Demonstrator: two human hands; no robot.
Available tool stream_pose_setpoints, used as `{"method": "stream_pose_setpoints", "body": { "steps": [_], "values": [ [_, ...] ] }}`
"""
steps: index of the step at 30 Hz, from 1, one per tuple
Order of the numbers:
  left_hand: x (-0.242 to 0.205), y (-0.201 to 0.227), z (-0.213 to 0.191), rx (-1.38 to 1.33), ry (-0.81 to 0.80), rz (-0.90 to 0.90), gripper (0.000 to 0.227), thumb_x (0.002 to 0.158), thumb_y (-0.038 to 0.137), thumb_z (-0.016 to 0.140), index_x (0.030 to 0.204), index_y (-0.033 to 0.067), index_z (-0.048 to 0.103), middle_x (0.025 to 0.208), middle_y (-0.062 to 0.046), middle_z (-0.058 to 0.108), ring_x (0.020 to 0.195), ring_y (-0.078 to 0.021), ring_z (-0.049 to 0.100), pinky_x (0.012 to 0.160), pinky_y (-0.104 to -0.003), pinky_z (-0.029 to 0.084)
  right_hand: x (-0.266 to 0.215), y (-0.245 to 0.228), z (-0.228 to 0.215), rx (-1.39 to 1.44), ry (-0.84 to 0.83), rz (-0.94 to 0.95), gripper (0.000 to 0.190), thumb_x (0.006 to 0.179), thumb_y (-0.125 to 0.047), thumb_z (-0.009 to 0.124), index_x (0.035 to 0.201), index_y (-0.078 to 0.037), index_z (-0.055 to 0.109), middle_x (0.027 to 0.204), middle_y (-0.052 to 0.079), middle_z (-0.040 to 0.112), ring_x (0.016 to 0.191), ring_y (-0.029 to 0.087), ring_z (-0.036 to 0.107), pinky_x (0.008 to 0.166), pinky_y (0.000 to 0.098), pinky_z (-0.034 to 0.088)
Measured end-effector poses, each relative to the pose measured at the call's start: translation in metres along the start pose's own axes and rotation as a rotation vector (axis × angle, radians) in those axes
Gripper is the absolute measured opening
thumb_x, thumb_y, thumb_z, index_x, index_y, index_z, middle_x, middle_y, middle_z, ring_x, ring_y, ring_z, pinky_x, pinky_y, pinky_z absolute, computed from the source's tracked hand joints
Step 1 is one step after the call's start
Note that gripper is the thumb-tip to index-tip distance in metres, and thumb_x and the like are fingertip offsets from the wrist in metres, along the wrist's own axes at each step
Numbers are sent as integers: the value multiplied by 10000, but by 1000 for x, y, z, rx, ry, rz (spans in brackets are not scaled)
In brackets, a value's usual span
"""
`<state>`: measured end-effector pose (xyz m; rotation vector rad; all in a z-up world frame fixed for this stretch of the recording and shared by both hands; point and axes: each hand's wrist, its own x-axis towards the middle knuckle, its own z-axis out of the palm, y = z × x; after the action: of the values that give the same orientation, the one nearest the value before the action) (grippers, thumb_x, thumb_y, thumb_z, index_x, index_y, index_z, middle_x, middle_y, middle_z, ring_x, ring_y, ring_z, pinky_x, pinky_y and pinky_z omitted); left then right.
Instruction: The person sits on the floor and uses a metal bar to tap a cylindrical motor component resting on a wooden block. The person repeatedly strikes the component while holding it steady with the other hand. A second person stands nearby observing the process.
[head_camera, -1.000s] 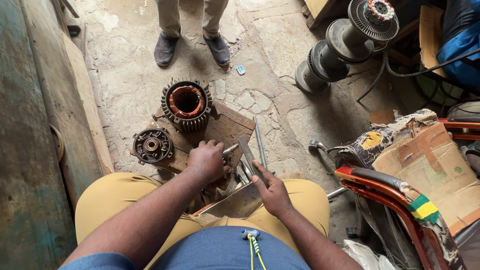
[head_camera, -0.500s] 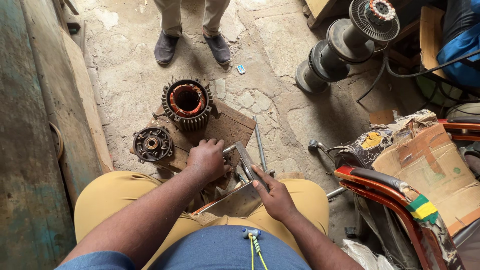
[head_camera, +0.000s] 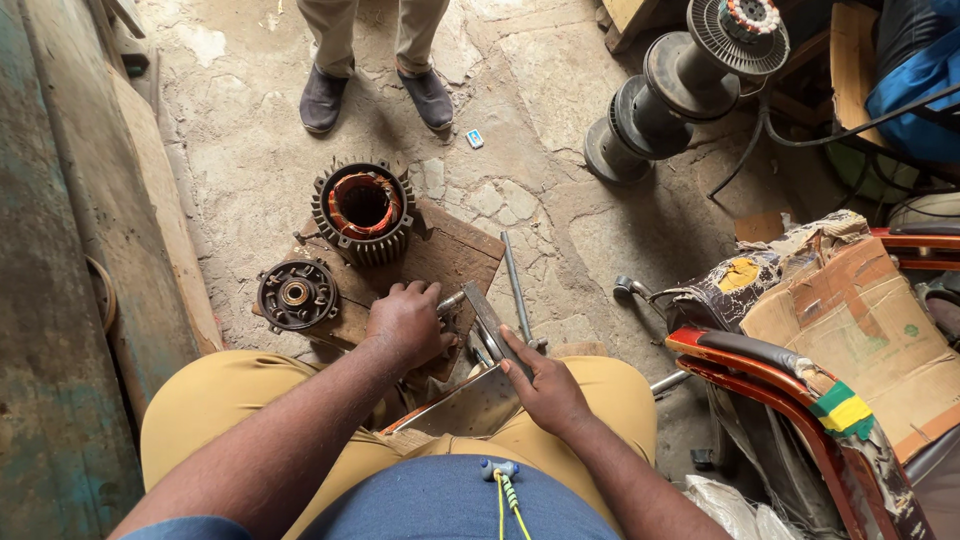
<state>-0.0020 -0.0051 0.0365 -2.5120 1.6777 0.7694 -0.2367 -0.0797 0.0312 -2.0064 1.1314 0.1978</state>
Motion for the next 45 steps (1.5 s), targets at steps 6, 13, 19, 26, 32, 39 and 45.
{"method": "stream_pose_setpoints", "body": {
  "steps": [6,13,19,26,32,39,45],
  "values": [
    [-1,0,0,-26,12,21,712,762,523,848,1289,129,575,1262,-92,592,1199,-286,581,915,-444,573,-5,-2,-2,-157,22,-54,551,987,-421,567,1523,-434,440,836,213,727,819,382,733,767,462,566],
    [-1,-2,-1,-30,6,32,710,721,529,868,1249,141,594,1249,-75,596,1192,-269,583,892,-449,577,57,-38,8,-251,49,-116,568,1013,-401,509,1564,-407,370,692,219,673,683,410,696,691,511,540],
    [-2,1,-2,-63,95,26,681,696,472,878,1242,164,611,1275,-61,602,1193,-286,583,936,-431,562,67,-44,12,-240,132,-171,558,1007,-406,510,1555,-375,408,731,227,677,710,436,686,674,529,531],
    [3,-3,3,-59,-38,-5,619,771,469,849,1259,161,625,1309,-69,595,1238,-283,567,950,-455,555,11,-9,18,-250,157,-243,558,996,-356,534,1541,-332,417,788,201,726,725,430,698,662,541,526],
    [-2,3,-4,-72,-19,-24,625,760,456,848,1287,214,614,1322,-43,597,1250,-274,562,972,-454,549,80,-44,21,-209,238,-192,536,1028,-396,499,1556,-366,415,743,216,691,706,440,679,662,533,527],
    [-1,1,-1,-61,25,-1,651,752,477,855,1272,168,612,1327,-61,586,1243,-294,558,944,-441,559,30,-14,23,-237,126,-138,566,1016,-410,499,1568,-362,389,766,216,703,718,425,701,684,523,532],
    [2,0,0,-58,1,4,610,761,457,852,1259,184,628,1306,-59,598,1242,-282,563,940,-439,562,43,-18,32,-203,188,-201,563,1027,-370,517,1575,-338,394,801,200,728,715,386,699,659,501,533]
  ]
}}
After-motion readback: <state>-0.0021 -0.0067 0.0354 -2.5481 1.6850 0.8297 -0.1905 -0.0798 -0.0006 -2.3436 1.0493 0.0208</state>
